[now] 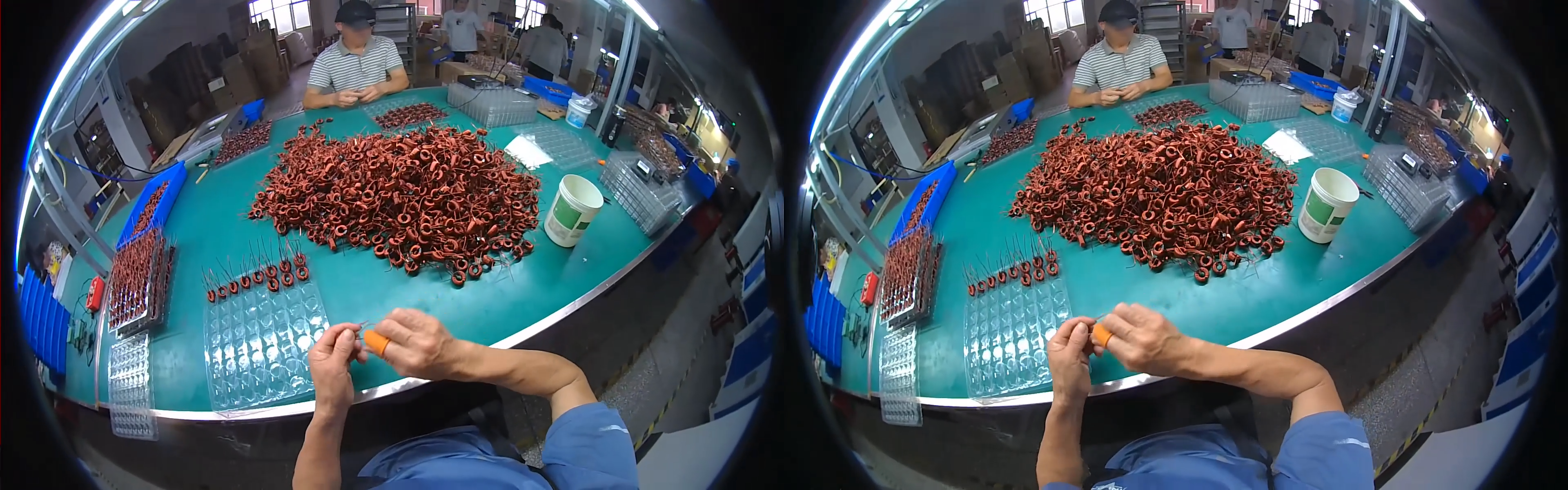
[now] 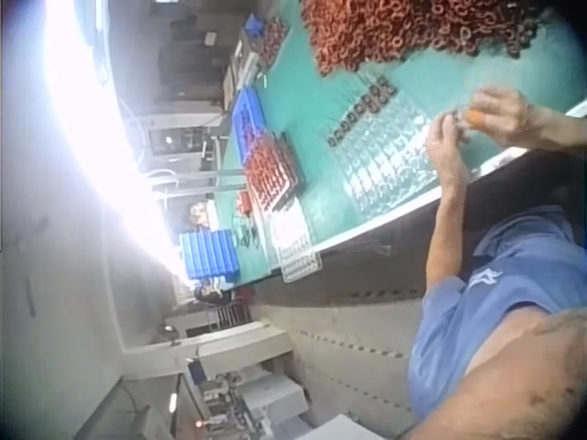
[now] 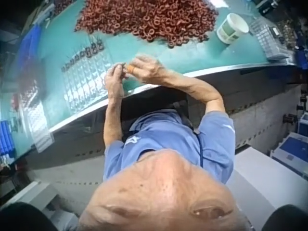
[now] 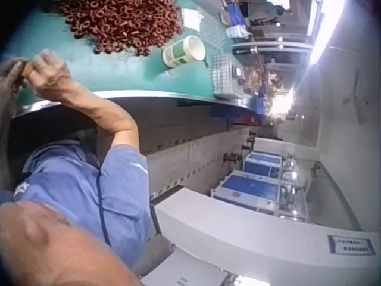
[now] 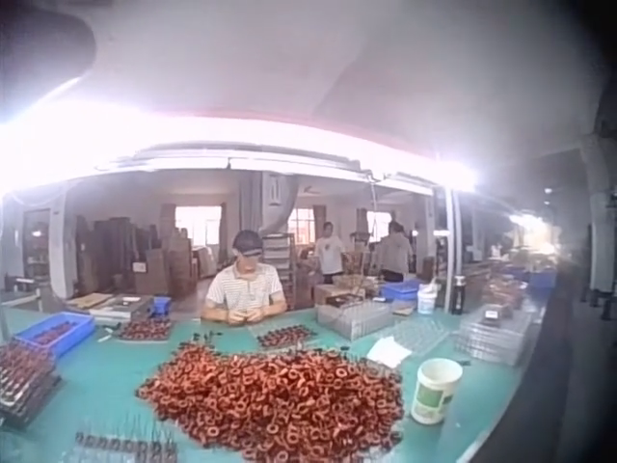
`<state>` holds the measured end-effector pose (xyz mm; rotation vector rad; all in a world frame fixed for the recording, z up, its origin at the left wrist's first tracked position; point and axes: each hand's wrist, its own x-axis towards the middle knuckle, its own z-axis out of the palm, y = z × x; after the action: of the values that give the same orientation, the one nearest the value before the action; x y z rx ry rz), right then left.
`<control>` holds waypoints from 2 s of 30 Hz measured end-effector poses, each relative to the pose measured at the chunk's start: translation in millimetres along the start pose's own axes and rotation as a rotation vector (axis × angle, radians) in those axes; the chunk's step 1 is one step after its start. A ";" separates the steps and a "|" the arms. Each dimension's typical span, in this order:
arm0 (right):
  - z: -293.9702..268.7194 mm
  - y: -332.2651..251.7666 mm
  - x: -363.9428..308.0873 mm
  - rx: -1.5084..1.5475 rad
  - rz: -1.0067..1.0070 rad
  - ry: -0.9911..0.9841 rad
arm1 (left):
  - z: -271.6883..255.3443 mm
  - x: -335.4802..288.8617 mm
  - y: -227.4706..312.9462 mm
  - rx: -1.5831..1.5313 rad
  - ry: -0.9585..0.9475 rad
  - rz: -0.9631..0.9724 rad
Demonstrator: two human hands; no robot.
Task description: Winding copper wire around toroidal cores and placing them into a plastic tray on an assembly line.
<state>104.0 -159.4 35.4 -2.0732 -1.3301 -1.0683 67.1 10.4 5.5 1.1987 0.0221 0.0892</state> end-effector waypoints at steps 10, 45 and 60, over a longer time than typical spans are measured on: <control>9.1 -4.6 9.2 0.996 0.849 -0.071 | -2.6 -29.1 15.8 -0.089 0.029 0.083; 14.2 -18.6 -6.7 1.500 1.308 -0.009 | -30.6 -37.4 6.2 0.228 -0.120 0.161; 25.8 -21.0 -16.3 1.340 1.257 -0.083 | -42.4 -43.4 3.8 0.032 -0.166 -0.192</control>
<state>90.7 -140.9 6.3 -1.3052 -0.2523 0.4227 20.9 47.7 -7.6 1.2265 -0.0067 -0.1799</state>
